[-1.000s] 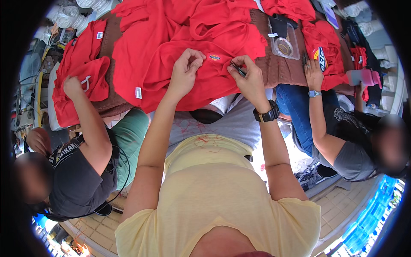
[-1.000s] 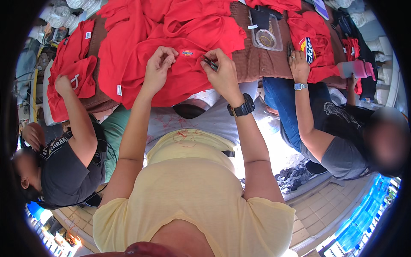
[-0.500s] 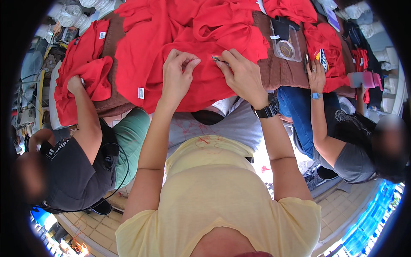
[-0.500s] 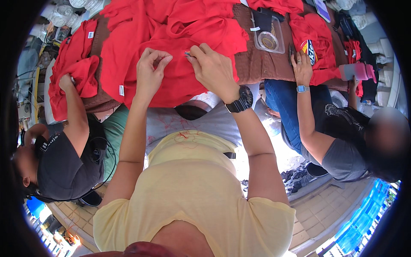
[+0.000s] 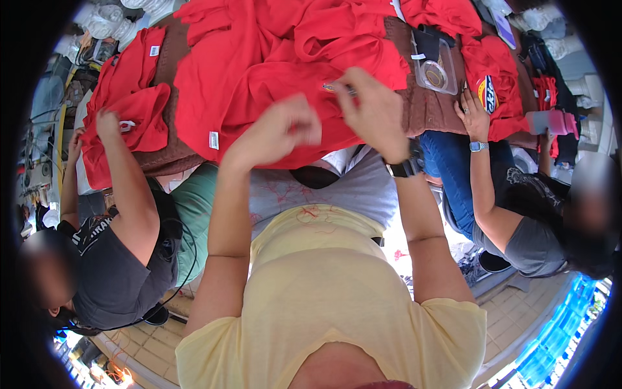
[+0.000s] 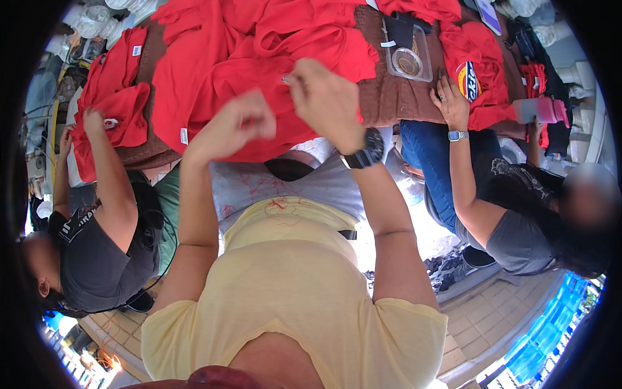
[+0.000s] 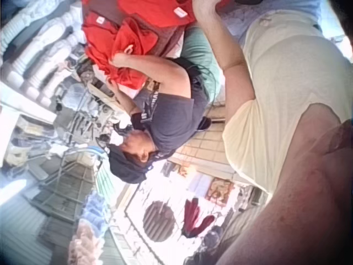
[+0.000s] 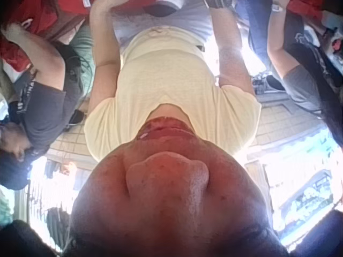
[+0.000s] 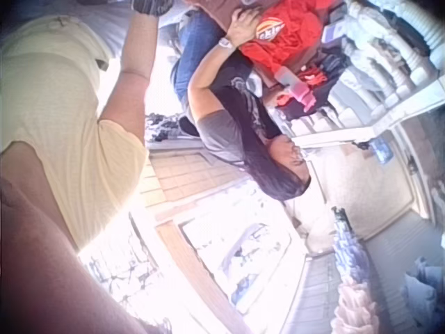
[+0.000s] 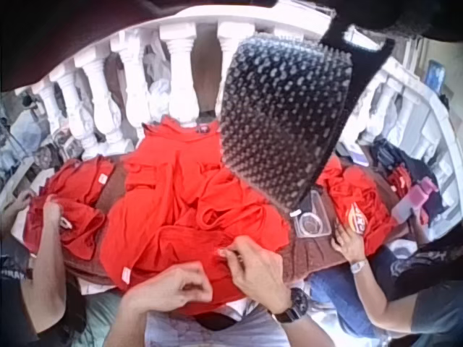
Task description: The person uses small snips to remove excess threads from red t-shirts at a workstation, handling them one at a time from a stack.
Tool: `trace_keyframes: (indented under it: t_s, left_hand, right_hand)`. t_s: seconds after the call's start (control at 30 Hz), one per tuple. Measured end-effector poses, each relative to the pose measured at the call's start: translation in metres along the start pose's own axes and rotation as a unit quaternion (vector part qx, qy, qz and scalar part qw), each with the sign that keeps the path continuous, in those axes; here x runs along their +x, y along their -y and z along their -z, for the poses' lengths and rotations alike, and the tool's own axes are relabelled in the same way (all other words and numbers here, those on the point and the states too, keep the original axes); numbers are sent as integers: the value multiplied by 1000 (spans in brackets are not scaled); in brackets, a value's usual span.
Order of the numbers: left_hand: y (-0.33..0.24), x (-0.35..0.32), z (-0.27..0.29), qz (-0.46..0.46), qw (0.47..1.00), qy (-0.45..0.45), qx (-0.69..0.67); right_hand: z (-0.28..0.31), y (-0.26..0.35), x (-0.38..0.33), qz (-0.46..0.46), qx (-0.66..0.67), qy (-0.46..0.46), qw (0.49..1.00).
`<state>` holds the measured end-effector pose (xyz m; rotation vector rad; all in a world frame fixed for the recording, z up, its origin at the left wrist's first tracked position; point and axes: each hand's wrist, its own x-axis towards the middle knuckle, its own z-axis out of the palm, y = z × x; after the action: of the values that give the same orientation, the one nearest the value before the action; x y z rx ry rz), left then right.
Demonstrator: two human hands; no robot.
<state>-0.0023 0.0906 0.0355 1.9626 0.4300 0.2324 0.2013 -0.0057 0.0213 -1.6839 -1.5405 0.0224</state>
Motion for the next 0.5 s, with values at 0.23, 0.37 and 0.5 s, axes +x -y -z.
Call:
trace_keyframes:
  t_s: [0.23, 0.37, 0.5]
  left_hand:
    - [12, 17, 21, 4, 905, -271, 329]
    - [43, 37, 31, 94, 838, -325, 427]
    - [8, 45, 14, -98, 820, -425, 371]
  right_hand:
    - [21, -21, -29, -135, -34, -24, 990]
    - [2, -43, -31, -198, 107, -67, 972]
    - [3, -65, -37, -246, 163, -65, 953]
